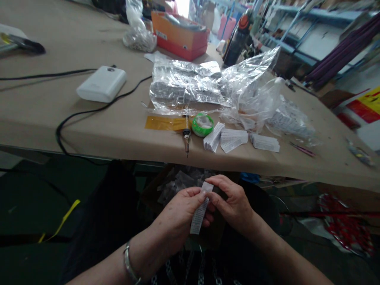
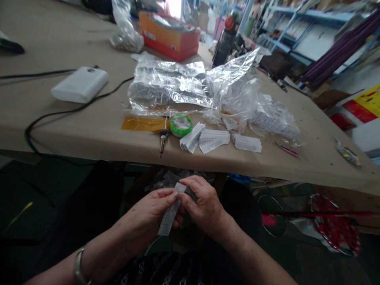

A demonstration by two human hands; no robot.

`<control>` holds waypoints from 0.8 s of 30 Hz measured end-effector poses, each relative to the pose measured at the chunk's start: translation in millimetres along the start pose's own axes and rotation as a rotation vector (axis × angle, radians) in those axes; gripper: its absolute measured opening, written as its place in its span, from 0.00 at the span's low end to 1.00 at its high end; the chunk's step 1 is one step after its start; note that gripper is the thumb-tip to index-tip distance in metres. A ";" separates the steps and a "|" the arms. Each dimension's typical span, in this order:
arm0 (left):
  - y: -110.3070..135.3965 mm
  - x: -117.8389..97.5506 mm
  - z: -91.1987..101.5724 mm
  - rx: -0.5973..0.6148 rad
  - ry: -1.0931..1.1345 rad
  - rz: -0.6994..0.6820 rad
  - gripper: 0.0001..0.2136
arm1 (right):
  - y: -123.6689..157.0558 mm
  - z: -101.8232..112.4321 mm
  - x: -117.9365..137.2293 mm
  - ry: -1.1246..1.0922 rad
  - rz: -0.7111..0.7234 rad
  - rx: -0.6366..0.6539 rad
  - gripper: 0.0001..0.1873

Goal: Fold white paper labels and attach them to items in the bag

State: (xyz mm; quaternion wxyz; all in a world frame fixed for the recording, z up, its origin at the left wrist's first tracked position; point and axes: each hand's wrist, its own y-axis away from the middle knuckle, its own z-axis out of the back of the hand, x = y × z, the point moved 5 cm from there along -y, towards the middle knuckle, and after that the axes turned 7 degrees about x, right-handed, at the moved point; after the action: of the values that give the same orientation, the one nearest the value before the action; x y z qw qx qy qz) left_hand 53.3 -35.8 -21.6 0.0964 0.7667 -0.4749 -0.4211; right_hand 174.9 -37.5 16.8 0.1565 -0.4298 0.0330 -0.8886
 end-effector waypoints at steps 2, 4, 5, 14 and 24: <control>0.7 -0.4 -0.4 -0.006 0.000 0.001 0.09 | -0.4 -1.3 1.8 0.037 0.017 -0.006 0.12; 1.2 -0.9 -0.8 -0.003 0.000 0.000 0.09 | -1.2 -2.6 2.4 0.043 0.023 -0.009 0.12; 1.2 -1.2 -1.1 0.003 -0.001 -0.001 0.09 | -1.6 -3.1 2.7 0.043 0.028 -0.007 0.12; 0.4 -1.2 -0.9 0.010 -0.001 0.004 0.08 | -0.5 -5.4 -2.2 -0.056 -0.037 0.007 0.16; 1.6 -6.4 6.0 -0.041 -0.080 -0.114 0.11 | -15.1 -22.0 -25.8 -0.611 -0.429 0.013 0.08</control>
State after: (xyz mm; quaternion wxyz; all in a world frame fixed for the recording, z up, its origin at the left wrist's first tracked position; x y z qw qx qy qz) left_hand 46.6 -29.9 -20.9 0.0688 0.7730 -0.4253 -0.4658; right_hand 169.1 -16.9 -13.6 -0.0277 -0.6713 -0.1118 -0.7322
